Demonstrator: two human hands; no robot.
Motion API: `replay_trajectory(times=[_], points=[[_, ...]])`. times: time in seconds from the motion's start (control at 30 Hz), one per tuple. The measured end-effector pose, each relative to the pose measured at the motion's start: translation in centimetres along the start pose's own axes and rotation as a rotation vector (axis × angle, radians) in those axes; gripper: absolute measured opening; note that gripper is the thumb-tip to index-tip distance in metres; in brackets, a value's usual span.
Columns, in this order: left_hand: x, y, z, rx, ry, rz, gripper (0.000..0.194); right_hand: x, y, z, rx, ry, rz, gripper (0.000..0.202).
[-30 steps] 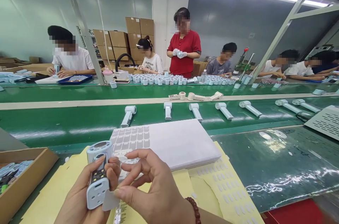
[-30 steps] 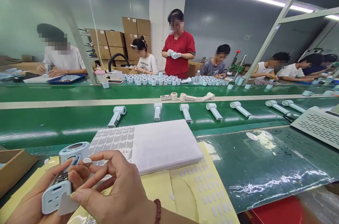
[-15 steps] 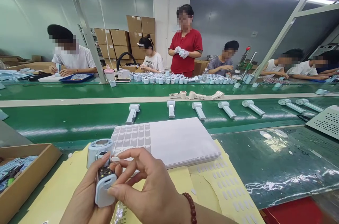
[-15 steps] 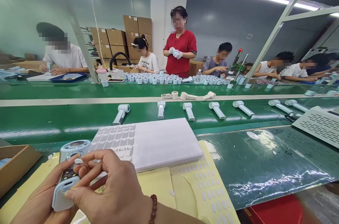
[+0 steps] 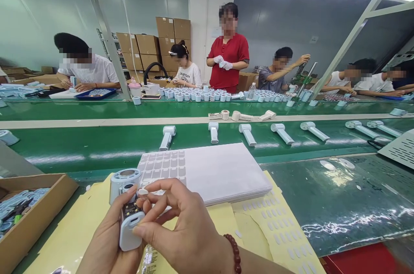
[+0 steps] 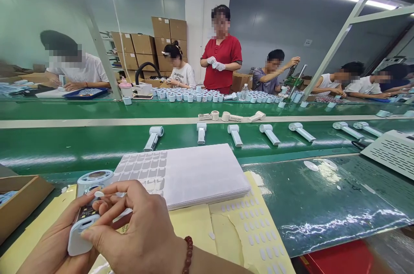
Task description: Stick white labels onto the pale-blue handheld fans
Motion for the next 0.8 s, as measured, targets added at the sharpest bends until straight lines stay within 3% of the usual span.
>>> replay_trajectory(times=[0.63, 0.8], points=[[0.05, -0.13, 0.33, 0.042, 0.021, -0.003, 0.02, 0.08, -0.19, -0.02, -0.028, -0.005, -0.002, 0.05], [-0.28, 0.08, 0.27, 0.033, -0.024, 0.011, 0.025, -0.45, -0.22, -0.49, -0.157, -0.025, 0.143, 0.045]])
Point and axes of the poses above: each hand's wrist, its own x-axis towards the middle knuckle, its own z-axis out of the back of the hand, y = z × x, the point moved 3 cm from there along x, towards the middle knuckle, and after that the axes turned 8 degrees about y, right-handed, at the moved point
